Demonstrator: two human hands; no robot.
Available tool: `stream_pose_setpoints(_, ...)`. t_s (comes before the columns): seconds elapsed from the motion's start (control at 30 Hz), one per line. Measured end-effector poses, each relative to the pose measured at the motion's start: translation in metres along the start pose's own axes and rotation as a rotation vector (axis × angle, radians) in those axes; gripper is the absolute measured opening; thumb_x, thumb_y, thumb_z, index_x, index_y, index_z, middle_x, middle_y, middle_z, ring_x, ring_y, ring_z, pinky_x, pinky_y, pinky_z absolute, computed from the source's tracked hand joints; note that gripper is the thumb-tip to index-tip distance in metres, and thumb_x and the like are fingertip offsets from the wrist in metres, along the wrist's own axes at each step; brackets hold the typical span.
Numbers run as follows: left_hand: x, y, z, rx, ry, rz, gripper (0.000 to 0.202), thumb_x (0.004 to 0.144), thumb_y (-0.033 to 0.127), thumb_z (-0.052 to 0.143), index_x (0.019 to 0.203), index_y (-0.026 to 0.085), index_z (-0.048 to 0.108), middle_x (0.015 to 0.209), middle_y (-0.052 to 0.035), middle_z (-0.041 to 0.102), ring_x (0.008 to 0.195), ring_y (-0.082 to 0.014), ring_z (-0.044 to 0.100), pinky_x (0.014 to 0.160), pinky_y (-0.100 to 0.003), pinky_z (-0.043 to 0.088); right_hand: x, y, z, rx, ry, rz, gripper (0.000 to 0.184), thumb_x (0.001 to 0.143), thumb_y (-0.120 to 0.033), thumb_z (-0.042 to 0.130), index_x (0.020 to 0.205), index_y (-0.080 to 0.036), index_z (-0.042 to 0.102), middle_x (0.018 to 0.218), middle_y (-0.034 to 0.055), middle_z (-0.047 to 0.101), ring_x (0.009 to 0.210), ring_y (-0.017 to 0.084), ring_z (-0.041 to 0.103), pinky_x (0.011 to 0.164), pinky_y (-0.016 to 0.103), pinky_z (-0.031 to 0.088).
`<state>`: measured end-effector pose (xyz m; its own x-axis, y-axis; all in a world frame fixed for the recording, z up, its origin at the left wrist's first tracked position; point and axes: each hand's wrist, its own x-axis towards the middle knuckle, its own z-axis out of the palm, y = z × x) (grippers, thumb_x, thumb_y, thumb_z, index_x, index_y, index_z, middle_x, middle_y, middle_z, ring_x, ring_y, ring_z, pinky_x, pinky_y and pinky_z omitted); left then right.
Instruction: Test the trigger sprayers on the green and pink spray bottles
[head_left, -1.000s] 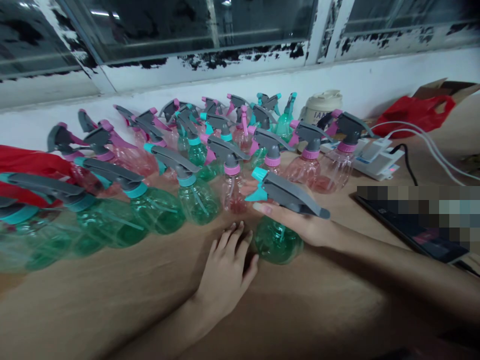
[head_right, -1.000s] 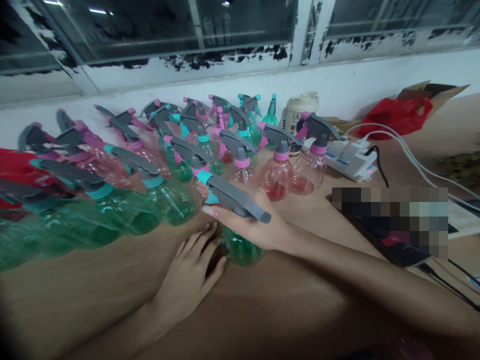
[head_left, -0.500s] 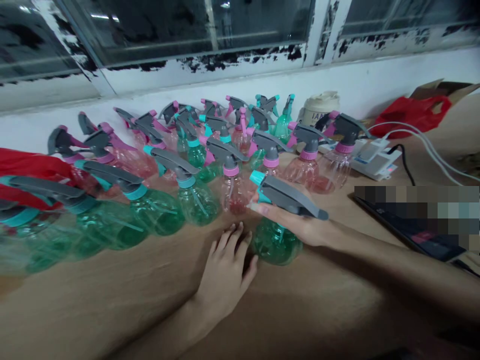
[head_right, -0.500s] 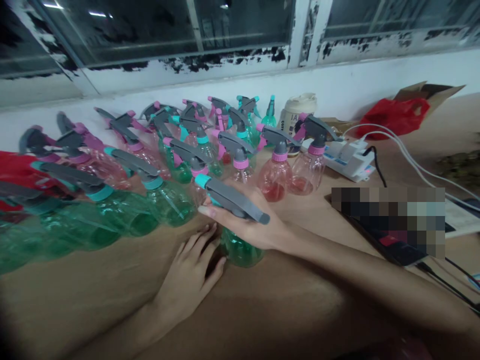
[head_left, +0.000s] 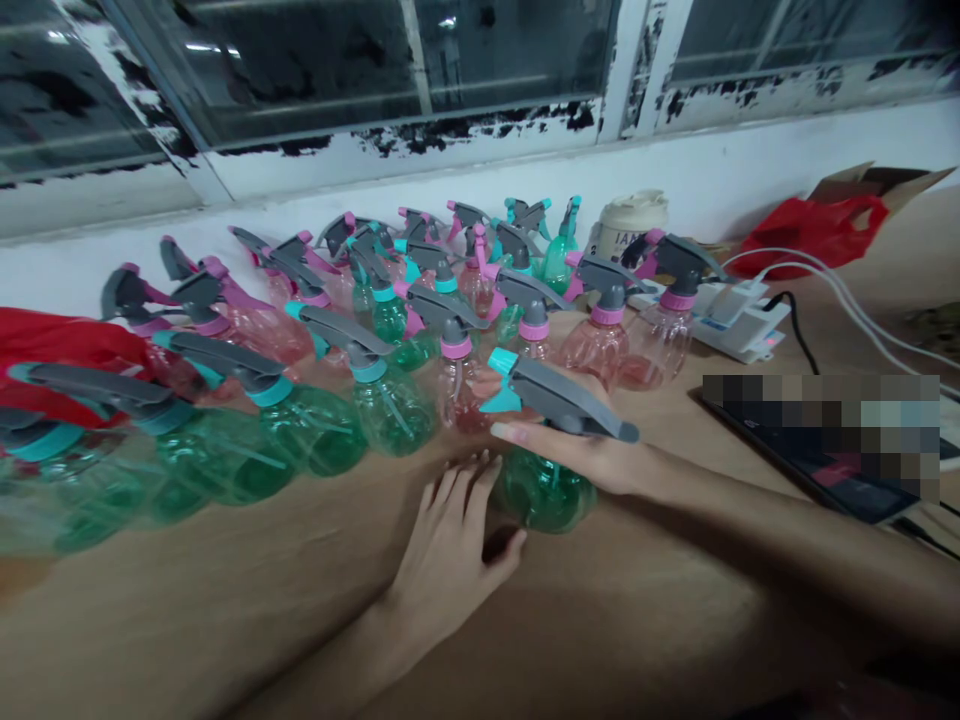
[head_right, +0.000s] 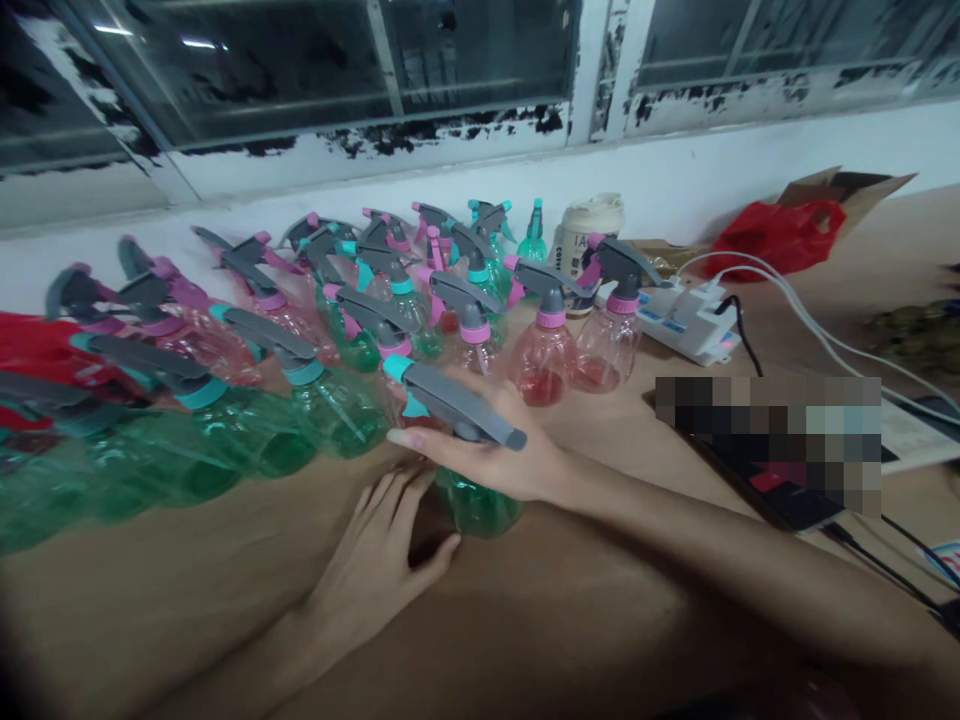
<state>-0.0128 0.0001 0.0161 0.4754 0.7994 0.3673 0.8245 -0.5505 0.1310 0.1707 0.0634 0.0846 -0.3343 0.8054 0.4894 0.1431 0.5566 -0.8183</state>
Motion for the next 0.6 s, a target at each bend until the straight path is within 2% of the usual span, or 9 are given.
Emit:
stream_pose_setpoints(0.2, 0.001, 0.002, -0.002, -0.063, -0.008, -0.006, 0.074, 0.076, 0.033, 0.063, 0.137, 0.015, 0.026, 0.130, -0.0194, 0.050, 0.123, -0.0364, 0.045, 0.096, -0.055, 0.039, 0.001, -0.001, 0.000, 0.014, 0.004, -0.028, 0.034, 0.075, -0.045, 0.070, 0.098, -0.021, 0.061, 0.073, -0.0037, 0.055, 0.058, 0.011, 0.046, 0.055, 0.027, 0.041)
stream_pose_setpoints(0.4, -0.001, 0.003, -0.004, -0.141, 0.009, -0.005, 0.079, 0.075, 0.033, 0.066, 0.139, 0.016, 0.023, 0.135, -0.0199, 0.045, 0.126, -0.0368, 0.042, 0.099, -0.056, 0.037, -0.001, -0.002, 0.001, 0.015, 0.002, -0.028, 0.032, 0.074, -0.044, 0.071, 0.095, -0.020, 0.061, 0.069, -0.0038, 0.055, 0.058, 0.012, 0.047, 0.056, 0.028, 0.040)
stream_pose_setpoints(0.6, -0.009, 0.010, -0.011, -0.244, 0.066, -0.052, 0.081, 0.076, 0.039, 0.067, 0.138, 0.018, 0.021, 0.132, -0.0193, 0.046, 0.122, -0.0367, 0.045, 0.096, -0.056, 0.040, -0.005, -0.010, 0.012, 0.089, -0.068, -0.036, 0.037, 0.076, -0.040, 0.069, 0.107, -0.021, 0.064, 0.091, 0.0021, 0.065, 0.073, 0.015, 0.058, 0.066, 0.030, 0.047)
